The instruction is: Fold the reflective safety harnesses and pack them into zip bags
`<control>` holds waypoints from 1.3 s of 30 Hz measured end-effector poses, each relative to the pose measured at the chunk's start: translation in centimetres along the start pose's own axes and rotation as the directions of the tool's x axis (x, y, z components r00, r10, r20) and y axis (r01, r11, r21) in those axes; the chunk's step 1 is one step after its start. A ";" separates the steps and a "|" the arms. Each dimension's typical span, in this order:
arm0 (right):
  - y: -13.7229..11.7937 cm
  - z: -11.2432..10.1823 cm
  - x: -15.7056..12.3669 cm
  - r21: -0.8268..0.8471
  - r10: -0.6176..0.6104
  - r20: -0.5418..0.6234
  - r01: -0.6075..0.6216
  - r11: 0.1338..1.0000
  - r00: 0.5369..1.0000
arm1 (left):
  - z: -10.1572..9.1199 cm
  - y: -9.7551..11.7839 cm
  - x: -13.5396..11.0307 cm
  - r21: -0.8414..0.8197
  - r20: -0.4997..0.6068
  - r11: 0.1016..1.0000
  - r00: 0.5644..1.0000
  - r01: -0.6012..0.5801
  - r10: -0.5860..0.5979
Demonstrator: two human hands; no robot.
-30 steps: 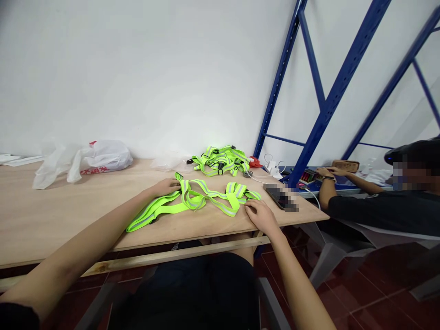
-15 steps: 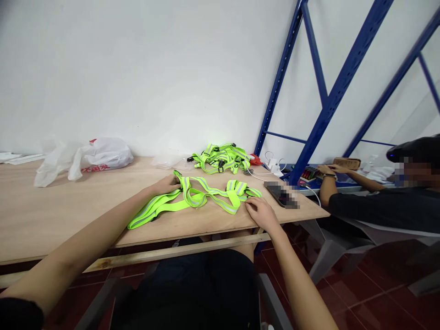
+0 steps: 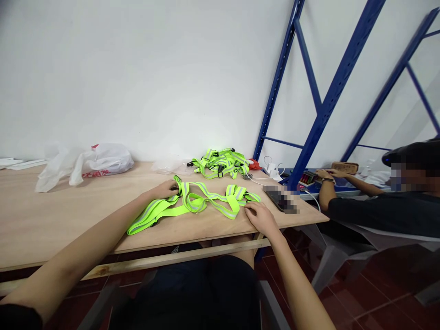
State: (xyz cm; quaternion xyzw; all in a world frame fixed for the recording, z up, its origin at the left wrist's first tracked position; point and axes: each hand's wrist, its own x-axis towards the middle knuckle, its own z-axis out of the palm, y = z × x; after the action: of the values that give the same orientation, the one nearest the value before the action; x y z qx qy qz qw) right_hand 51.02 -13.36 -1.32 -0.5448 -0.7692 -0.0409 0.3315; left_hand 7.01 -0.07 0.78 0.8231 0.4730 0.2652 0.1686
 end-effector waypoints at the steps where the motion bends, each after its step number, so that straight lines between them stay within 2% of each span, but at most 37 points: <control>1: 0.0 0.0 0.0 0.000 -0.004 -0.002 0.004 1.000 1.000 | -0.1 0.0 -0.1 -0.001 0.001 1.000 1.000 0.000 0.000; 9: 0.0 0.0 0.1 -0.007 -0.005 -0.011 0.005 1.000 1.000 | -1.7 0.0 -0.5 -0.034 -0.025 0.999 1.000 0.011 -0.012; 14: -0.1 0.0 0.2 -0.018 -0.016 -0.007 0.016 1.000 1.000 | -4.3 -1.1 -0.9 0.025 -0.098 1.000 0.995 0.018 -0.016; 18: 0.0 0.1 0.2 -0.019 -0.018 0.009 0.018 1.000 1.000 | -6.6 -2.6 -1.7 0.103 -0.217 0.987 0.971 0.125 -0.101; 22: 0.0 0.2 0.2 -0.023 -0.024 0.003 0.024 0.999 1.000 | -8.4 -3.9 -2.5 0.143 -0.399 0.945 0.891 0.293 -0.216; 26: 0.0 0.3 0.2 -0.023 -0.038 -0.004 0.038 0.999 0.999 | -9.5 -4.8 -3.6 0.120 -0.546 0.872 0.765 0.475 -0.341; 29: 0.0 0.2 0.2 -0.025 -0.041 -0.007 0.041 0.999 0.999 | -10.0 -5.4 -4.8 0.072 -0.598 0.801 0.668 0.595 -0.443; 32: 0.0 0.2 0.3 -0.032 -0.040 -0.003 0.040 0.999 0.999 | -10.2 -6.0 -6.0 0.025 -0.609 0.737 0.594 0.676 -0.525; 34: 0.0 0.2 0.3 -0.041 -0.038 0.003 0.038 0.998 0.999 | -10.6 -5.9 -6.5 0.006 -0.614 0.717 0.569 0.697 -0.547; 36: 0.0 0.2 0.2 -0.058 -0.038 0.008 0.038 0.998 0.999 | -11.3 -5.1 -6.3 0.007 -0.632 0.724 0.564 0.690 -0.531; 38: -0.2 0.1 0.2 -0.083 -0.040 0.011 0.040 0.996 0.999 | -12.2 -3.4 -5.5 0.029 -0.659 0.753 0.579 0.657 -0.480; 39: -0.4 0.0 0.2 -0.096 -0.038 0.007 0.039 0.995 0.999 | -12.6 -2.2 -5.1 0.047 -0.663 0.780 0.603 0.624 -0.443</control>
State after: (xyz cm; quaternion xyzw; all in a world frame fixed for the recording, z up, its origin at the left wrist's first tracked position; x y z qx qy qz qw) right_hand 50.69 -13.38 -1.11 -0.5453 -0.7775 -0.0830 0.3021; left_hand -4.13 -3.09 8.34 0.5218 0.7585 0.3883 -0.0397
